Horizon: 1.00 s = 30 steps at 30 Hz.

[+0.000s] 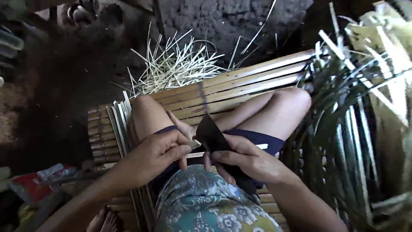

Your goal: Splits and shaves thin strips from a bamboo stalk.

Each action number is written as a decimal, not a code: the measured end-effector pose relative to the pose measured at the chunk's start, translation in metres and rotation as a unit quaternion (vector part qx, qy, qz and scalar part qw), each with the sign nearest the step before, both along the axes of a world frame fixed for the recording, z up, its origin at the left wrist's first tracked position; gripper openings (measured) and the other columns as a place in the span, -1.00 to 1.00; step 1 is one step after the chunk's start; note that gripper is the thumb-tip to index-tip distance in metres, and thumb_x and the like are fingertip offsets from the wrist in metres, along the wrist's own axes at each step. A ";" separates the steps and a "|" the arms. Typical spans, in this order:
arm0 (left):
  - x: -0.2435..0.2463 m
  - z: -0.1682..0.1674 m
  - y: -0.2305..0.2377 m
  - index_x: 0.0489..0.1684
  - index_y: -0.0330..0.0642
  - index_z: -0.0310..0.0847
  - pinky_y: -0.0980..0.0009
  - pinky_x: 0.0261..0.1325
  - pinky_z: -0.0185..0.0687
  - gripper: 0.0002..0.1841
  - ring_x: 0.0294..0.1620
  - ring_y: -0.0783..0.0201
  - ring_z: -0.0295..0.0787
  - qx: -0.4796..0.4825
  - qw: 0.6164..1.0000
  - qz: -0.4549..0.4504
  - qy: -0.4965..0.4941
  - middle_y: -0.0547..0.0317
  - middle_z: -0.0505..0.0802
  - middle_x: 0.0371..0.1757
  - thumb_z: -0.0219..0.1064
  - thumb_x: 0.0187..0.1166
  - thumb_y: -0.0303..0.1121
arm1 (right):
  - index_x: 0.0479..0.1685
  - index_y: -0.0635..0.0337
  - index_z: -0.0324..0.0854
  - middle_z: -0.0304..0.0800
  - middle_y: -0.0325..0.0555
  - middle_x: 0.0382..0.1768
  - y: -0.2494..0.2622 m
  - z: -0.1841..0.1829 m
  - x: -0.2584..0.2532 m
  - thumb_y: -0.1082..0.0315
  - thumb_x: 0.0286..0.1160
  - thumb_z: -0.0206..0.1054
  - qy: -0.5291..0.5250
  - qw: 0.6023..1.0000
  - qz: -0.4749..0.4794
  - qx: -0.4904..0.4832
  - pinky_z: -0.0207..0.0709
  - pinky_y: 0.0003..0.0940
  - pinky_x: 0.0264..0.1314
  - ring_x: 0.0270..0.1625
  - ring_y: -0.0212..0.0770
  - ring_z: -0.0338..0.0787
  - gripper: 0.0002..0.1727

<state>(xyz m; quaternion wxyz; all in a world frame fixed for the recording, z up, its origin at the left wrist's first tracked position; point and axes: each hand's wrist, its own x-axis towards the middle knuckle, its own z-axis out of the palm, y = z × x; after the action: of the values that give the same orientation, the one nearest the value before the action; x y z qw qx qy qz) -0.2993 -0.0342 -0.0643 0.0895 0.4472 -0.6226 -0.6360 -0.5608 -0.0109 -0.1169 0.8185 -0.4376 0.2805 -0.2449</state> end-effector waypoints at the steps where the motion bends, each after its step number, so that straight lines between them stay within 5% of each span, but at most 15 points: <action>1: 0.000 0.000 0.001 -0.10 -0.01 0.66 0.76 -0.52 0.26 -0.82 -0.58 0.69 0.48 -0.008 1.000 -0.005 -0.002 0.47 0.83 -0.44 0.15 0.80 -0.23 | -0.01 0.11 0.58 0.80 -0.34 -0.29 0.000 0.002 0.001 0.38 0.76 -0.04 -0.002 1.000 0.008 -0.004 0.57 -0.70 -0.57 -0.60 -0.60 0.62 -0.75; 30: -0.002 0.001 0.009 -0.17 0.00 0.68 0.75 -0.55 0.33 -0.85 -0.59 0.65 0.53 -0.022 1.000 0.020 -0.001 0.46 0.82 -0.46 0.22 0.76 -0.24 | 0.02 0.08 0.42 0.70 -0.35 -0.39 -0.004 0.018 0.005 0.34 0.83 -0.06 0.052 0.995 0.041 -0.076 0.54 -0.74 -0.59 -0.61 -0.59 0.59 -0.85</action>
<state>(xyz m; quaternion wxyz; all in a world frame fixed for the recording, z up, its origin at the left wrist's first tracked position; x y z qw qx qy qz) -0.3009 -0.0248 -0.0636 0.1115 0.4576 -0.6279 -0.6196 -0.5556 -0.0145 -0.0993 0.7766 -0.5217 0.2852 -0.2082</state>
